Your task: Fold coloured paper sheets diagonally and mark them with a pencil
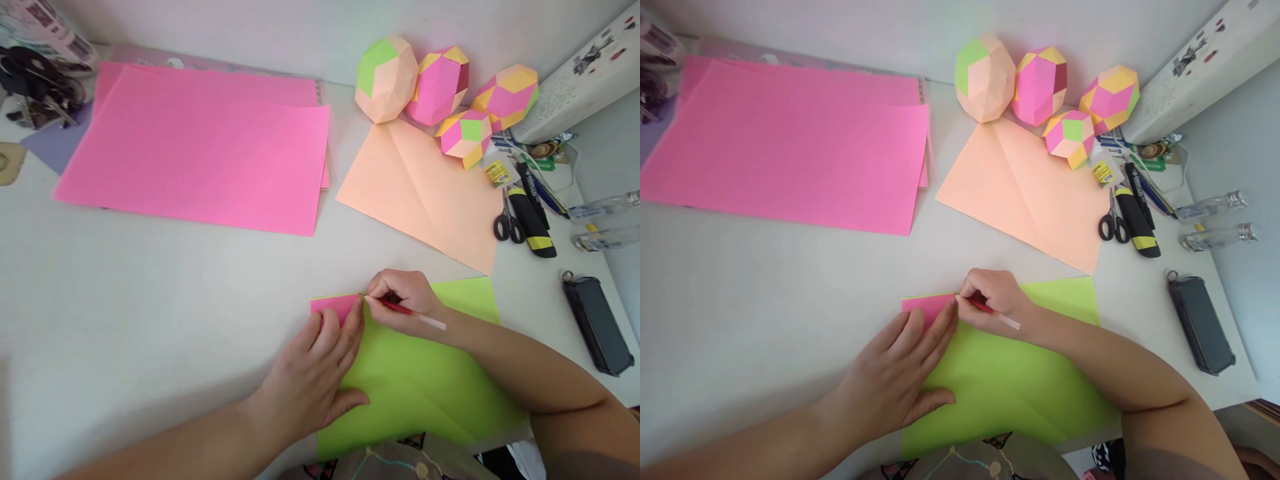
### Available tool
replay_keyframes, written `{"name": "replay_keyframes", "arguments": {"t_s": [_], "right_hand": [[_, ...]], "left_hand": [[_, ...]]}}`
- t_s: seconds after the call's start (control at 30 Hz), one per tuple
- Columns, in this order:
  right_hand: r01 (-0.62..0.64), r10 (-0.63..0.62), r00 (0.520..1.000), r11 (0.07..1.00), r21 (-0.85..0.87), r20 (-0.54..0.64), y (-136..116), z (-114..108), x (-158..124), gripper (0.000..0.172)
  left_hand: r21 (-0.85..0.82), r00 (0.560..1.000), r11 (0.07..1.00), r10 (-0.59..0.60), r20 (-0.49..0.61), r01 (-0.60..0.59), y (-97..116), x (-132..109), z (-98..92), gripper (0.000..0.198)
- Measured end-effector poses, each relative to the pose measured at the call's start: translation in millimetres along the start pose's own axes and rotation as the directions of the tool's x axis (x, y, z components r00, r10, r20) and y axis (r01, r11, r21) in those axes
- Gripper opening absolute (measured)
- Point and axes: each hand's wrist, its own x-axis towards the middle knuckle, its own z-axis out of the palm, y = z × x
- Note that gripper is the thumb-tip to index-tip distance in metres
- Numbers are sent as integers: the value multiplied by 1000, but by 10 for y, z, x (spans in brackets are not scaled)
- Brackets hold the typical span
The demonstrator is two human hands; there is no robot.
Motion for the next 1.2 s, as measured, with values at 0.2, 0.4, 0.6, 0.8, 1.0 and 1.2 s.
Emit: {"name": "replay_keyframes", "arguments": {"t_s": [0.2,0.4,0.6,0.8,1.0,1.2], "right_hand": [[-136,179,981,913,385,-79,48,-2,23,16],[-60,216,956,804,592,-197,72,40,22,21],[-29,215,959,721,692,-184,111,47,66,24],[165,-50,913,953,254,-405,96,-306,-120,14],[476,-649,760,521,-709,34,161,-263,-770,23],[391,-530,846,545,-741,56,299,-22,-925,34]], "left_hand": [[-108,998,993,-58,-26,55,35,-45,77,86],[-161,1000,987,28,-1,-28,175,20,97,93],[-134,999,991,36,29,-31,519,385,172,99],[-173,998,984,42,-47,-49,524,452,241,89],[-474,980,881,-89,-176,-6,386,407,127,39],[-255,943,965,-35,-332,-55,432,373,240,34]]}}
